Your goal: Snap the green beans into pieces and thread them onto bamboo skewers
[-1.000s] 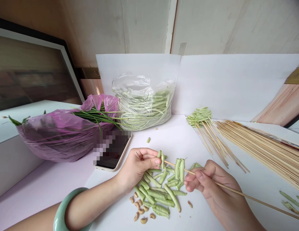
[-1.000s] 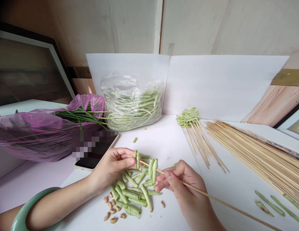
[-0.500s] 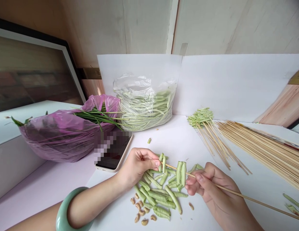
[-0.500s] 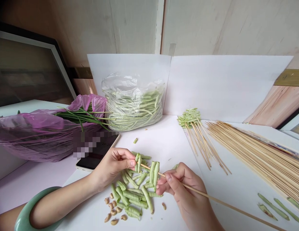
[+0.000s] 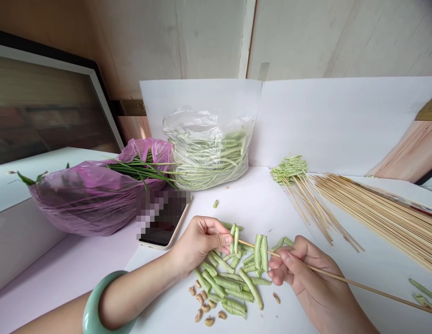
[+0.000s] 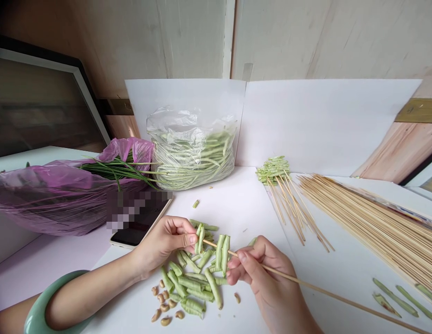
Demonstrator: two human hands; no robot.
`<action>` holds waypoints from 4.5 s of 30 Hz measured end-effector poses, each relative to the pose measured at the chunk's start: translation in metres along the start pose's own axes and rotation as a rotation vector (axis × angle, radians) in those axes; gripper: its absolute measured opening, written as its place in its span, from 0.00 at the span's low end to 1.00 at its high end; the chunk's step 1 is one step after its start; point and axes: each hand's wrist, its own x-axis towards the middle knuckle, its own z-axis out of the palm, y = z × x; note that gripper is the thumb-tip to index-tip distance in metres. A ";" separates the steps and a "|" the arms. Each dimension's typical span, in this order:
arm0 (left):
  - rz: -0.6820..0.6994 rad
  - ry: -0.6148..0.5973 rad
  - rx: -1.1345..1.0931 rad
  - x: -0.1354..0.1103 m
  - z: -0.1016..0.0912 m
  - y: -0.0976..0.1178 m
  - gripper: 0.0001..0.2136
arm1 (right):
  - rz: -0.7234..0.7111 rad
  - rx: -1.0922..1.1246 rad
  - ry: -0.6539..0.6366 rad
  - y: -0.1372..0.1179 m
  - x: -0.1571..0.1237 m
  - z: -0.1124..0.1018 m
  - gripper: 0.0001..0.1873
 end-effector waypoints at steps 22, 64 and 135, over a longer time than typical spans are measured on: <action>-0.013 -0.058 -0.086 -0.007 0.007 -0.011 0.10 | -0.023 0.069 -0.093 0.009 -0.001 0.007 0.13; 0.514 -0.170 1.456 -0.008 -0.002 0.007 0.08 | -0.078 -0.070 0.136 -0.028 0.015 -0.005 0.16; 0.391 0.106 0.177 0.002 -0.005 0.000 0.06 | -0.412 -0.557 -0.076 -0.025 -0.002 -0.008 0.13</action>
